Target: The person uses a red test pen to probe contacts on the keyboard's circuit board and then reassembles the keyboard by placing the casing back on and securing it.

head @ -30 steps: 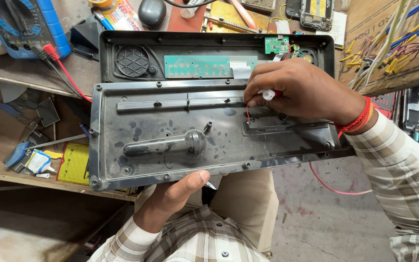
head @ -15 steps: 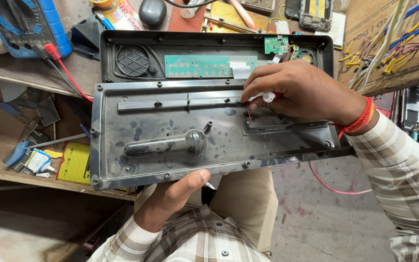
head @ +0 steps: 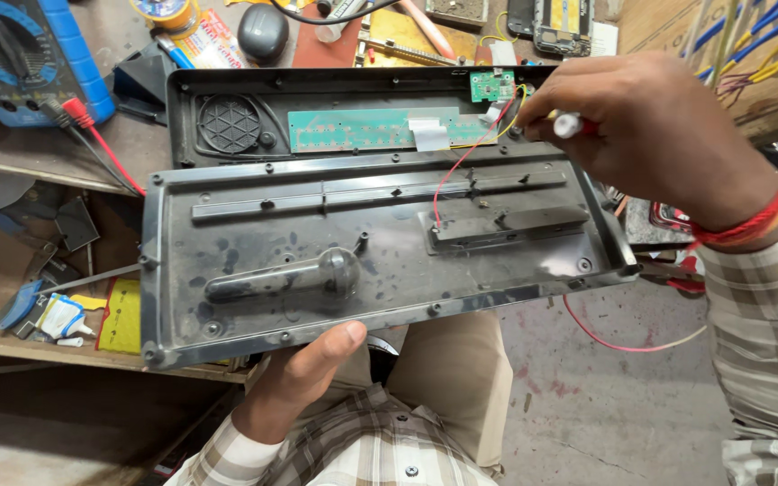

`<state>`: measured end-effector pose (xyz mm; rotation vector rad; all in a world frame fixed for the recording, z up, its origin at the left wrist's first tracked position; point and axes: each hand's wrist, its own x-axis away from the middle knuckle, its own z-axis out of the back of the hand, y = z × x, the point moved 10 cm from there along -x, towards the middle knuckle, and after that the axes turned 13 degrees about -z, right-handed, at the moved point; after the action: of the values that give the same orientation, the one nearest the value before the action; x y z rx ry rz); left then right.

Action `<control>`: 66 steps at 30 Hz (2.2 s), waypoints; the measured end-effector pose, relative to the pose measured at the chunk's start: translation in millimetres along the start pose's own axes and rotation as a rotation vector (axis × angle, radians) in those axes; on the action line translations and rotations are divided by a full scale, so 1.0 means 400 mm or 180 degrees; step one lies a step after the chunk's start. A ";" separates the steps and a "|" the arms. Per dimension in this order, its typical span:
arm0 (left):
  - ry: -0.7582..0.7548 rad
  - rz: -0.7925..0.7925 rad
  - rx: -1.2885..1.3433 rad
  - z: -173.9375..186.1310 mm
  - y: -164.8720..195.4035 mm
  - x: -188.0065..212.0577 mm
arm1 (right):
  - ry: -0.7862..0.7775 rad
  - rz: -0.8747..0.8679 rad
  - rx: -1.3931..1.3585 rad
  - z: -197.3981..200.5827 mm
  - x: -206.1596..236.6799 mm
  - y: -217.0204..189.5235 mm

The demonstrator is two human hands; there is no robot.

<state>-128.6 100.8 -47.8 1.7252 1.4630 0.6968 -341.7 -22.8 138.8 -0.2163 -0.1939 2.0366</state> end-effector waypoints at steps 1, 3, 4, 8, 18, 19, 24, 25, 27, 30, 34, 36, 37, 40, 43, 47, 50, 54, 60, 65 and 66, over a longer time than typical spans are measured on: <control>-0.0100 -0.0064 0.0052 -0.006 0.008 -0.004 | -0.0013 0.0007 -0.0030 -0.009 0.001 0.002; -0.0181 -0.0061 0.0065 -0.009 0.013 -0.006 | -0.0082 -0.0011 0.0036 -0.039 0.003 0.005; -0.0164 0.0003 0.0023 -0.005 0.012 -0.004 | -0.0133 -0.0036 0.0131 -0.061 0.001 0.005; -0.0104 -0.0003 -0.0122 0.000 0.022 -0.001 | 0.0057 0.0021 0.0374 -0.102 -0.006 -0.009; -0.0074 0.0063 -0.0304 0.008 0.009 0.003 | 0.0051 0.0034 0.0293 -0.122 -0.029 -0.017; -0.0071 0.0042 -0.0215 0.008 0.007 0.001 | 0.0100 0.0175 0.0252 -0.117 -0.029 -0.029; -0.0069 -0.0062 0.0021 0.009 -0.005 -0.002 | 0.0263 0.0241 0.0570 -0.127 -0.045 -0.051; -0.0040 -0.0072 0.0046 0.010 -0.007 -0.001 | 0.0257 0.0238 0.0681 -0.135 -0.051 -0.054; 0.0008 -0.0095 0.0071 0.014 -0.008 0.002 | 0.0270 0.0213 0.0868 -0.138 -0.055 -0.054; -0.0038 -0.0160 0.0031 0.010 0.000 0.003 | 0.0314 0.0126 0.0906 -0.115 -0.047 -0.045; -0.0096 -0.0235 0.0028 0.001 0.016 -0.002 | 0.0339 0.0060 0.0809 -0.046 -0.003 -0.021; -0.0118 -0.0261 0.0141 -0.009 0.022 -0.007 | 0.0276 0.0057 0.1026 -0.030 0.011 -0.010; -0.0190 -0.0255 0.0212 -0.016 0.027 -0.006 | 0.0189 0.0020 0.1157 -0.030 0.013 -0.001; -0.0177 -0.0167 0.0388 -0.023 0.024 -0.013 | -0.0010 -0.0056 0.1281 -0.032 0.022 0.016; -0.0207 -0.0170 0.0433 -0.029 0.023 -0.014 | -0.0274 -0.0176 0.1559 -0.043 0.029 0.037; -0.0220 -0.0242 0.0449 -0.023 0.023 -0.014 | -0.0452 -0.0233 0.1624 -0.041 0.039 0.045; -0.0347 -0.0072 0.0453 -0.023 0.002 -0.011 | -0.0703 -0.0310 0.1626 -0.053 0.045 0.049; -0.0329 -0.0060 0.0397 -0.008 -0.010 -0.005 | -0.0694 -0.0254 0.1932 -0.061 0.052 0.044; -0.0316 -0.0032 0.0448 -0.008 -0.012 -0.009 | -0.0504 -0.0158 0.1748 -0.038 0.062 0.027; -0.0229 -0.0026 0.0529 -0.023 0.015 -0.015 | 0.0018 -0.0171 0.1473 0.038 0.090 -0.035; -0.0181 -0.0032 0.0542 -0.025 0.020 -0.016 | 0.0228 -0.0032 0.0884 0.077 0.115 -0.064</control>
<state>-133.2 96.1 -35.0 1.8490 1.5274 0.5259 -347.7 28.5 171.4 -0.1137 0.1323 2.0163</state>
